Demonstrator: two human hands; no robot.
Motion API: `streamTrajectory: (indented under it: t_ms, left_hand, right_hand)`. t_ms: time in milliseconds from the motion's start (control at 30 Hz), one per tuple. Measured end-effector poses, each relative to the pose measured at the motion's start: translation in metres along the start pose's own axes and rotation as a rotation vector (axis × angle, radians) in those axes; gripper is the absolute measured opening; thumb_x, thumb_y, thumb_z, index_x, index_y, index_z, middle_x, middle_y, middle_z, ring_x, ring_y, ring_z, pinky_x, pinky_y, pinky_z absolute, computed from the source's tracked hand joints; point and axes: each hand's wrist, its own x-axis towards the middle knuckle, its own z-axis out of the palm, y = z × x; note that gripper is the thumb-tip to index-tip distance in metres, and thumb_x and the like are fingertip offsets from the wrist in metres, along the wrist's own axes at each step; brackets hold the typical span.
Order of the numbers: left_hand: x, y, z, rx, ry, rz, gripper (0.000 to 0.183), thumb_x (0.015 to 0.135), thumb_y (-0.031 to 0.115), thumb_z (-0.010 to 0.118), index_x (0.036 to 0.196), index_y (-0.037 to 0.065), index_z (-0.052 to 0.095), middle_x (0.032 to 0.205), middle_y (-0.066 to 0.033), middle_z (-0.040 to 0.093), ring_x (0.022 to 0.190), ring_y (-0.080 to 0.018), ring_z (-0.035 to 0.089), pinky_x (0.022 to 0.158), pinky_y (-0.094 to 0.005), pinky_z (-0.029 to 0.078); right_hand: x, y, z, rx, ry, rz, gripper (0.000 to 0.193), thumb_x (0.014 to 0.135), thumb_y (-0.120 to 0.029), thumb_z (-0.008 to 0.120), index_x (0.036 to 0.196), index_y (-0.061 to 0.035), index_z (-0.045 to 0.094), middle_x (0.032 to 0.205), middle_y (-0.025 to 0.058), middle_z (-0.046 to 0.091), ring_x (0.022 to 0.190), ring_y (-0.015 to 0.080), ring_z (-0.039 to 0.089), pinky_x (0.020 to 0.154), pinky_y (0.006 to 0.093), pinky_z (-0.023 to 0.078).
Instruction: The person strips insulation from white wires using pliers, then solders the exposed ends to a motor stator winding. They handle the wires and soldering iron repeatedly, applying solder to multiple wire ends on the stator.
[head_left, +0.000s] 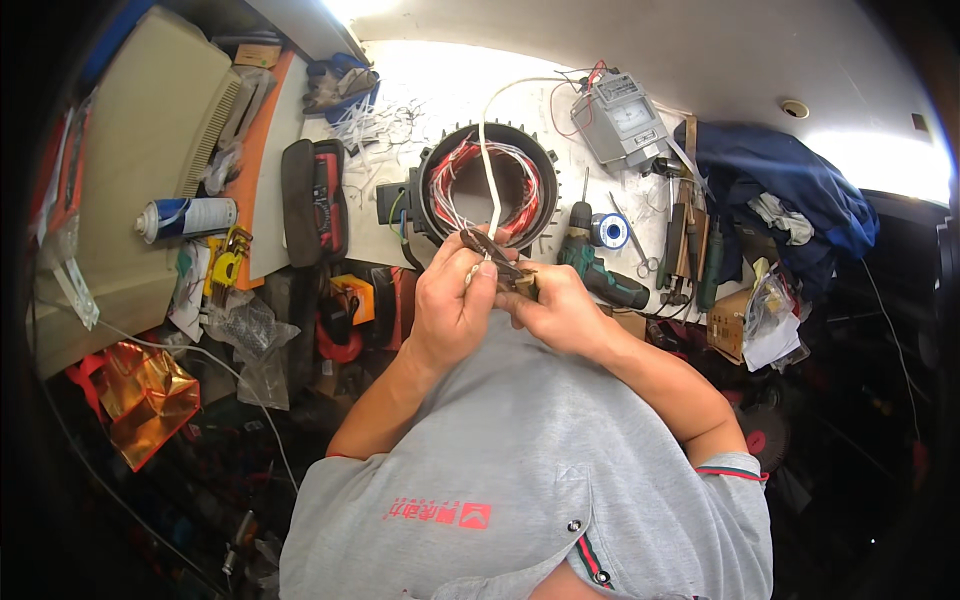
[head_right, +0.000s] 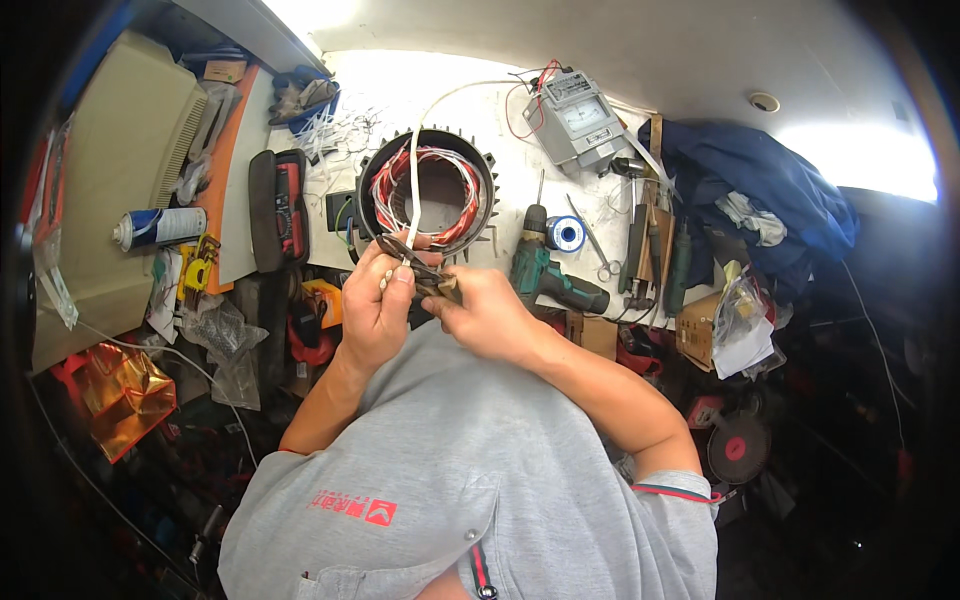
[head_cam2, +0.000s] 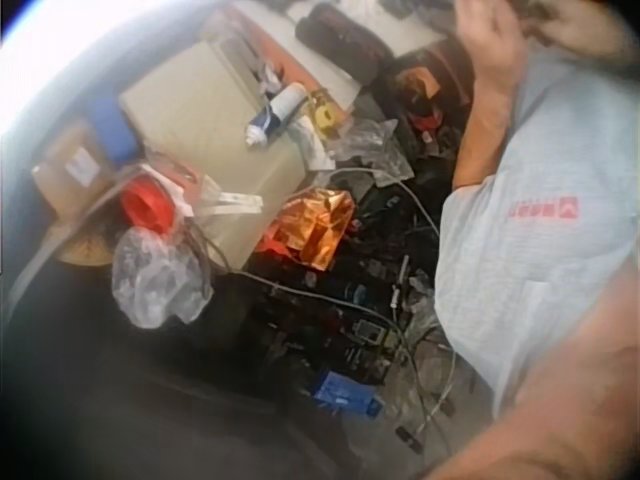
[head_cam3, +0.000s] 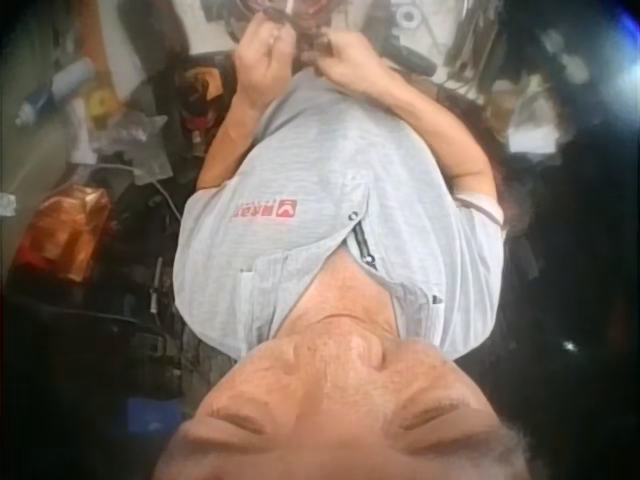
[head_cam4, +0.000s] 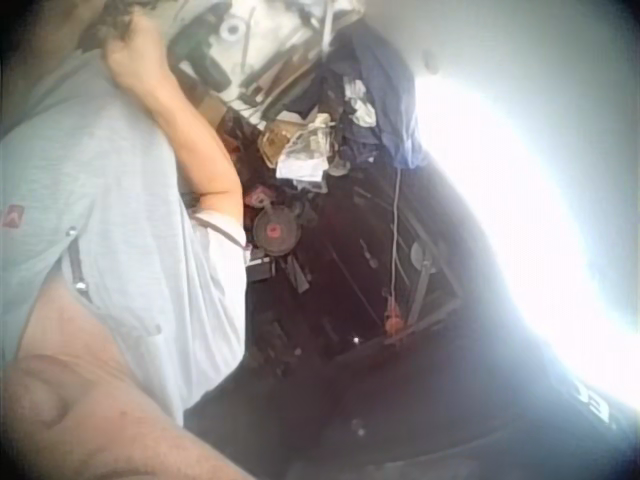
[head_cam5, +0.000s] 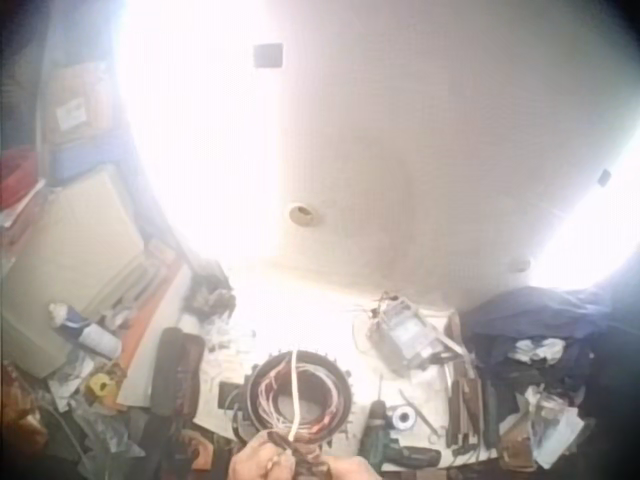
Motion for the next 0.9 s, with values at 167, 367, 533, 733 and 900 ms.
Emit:
streamTrajectory:
  t_ms: [167, 367, 533, 733, 900]
  left_hand:
    - [-0.003, -0.001, 0.0, -0.103, -0.029, -0.098, 0.014, 0.092, 0.0, 0.052, 0.09, -0.007, 0.064, 0.11, -0.0249, 0.067, 0.103, -0.0363, 0.065, 0.085, -0.0404, 0.054]
    - [-0.008, -0.004, -0.004, -0.379, -0.089, -0.21, 0.024, 0.097, 0.004, 0.044, 0.079, -0.006, 0.056, 0.124, -0.025, 0.06, 0.11, -0.0281, 0.065, 0.095, -0.0403, 0.052]
    - [-0.008, -0.007, -0.007, -0.458, -0.108, -0.202, 0.023, 0.097, 0.005, 0.046, 0.088, -0.008, 0.063, 0.122, -0.0207, 0.061, 0.104, -0.0214, 0.064, 0.083, -0.033, 0.053]
    - [-0.004, 0.004, -0.012, -0.571, -0.164, -0.338, 0.025, 0.1, 0.008, 0.044, 0.092, -0.007, 0.063, 0.124, -0.017, 0.061, 0.094, -0.0123, 0.061, 0.074, -0.0261, 0.052]
    - [-0.006, -0.003, -0.021, -0.527, -0.276, -0.37, 0.026, 0.101, 0.007, 0.045, 0.096, -0.007, 0.066, 0.125, -0.0158, 0.061, 0.101, -0.0157, 0.059, 0.085, -0.0299, 0.049]
  right_hand:
    - [0.007, 0.007, 0.004, 0.024, 0.018, 0.054, 0.024, 0.094, -0.015, 0.069, 0.078, 0.0031, 0.066, 0.063, 0.0047, 0.062, 0.061, 0.0102, 0.058, 0.056, 0.0297, 0.047]
    - [-0.002, -0.001, -0.005, -0.046, -0.047, -0.208, 0.02, 0.096, -0.016, 0.064, 0.09, 0.0035, 0.066, 0.077, 0.005, 0.066, 0.069, 0.012, 0.057, 0.064, 0.0313, 0.048]
    - [-0.012, -0.025, -0.014, 0.085, -0.258, 0.083, 0.026, 0.096, -0.015, 0.063, 0.115, 0.0035, 0.061, 0.1, 0.0131, 0.068, 0.088, 0.0182, 0.063, 0.081, 0.0359, 0.051]
    - [-0.012, -0.025, -0.016, 0.051, -0.259, -0.028, 0.043, 0.097, -0.016, 0.059, 0.135, 0.0031, 0.049, 0.118, 0.0182, 0.062, 0.111, 0.0256, 0.059, 0.099, 0.037, 0.046]
    - [-0.011, -0.026, -0.017, 0.07, -0.261, -0.068, 0.045, 0.097, -0.017, 0.06, 0.135, 0.0036, 0.047, 0.123, 0.0188, 0.059, 0.115, 0.027, 0.056, 0.1, 0.0379, 0.045]
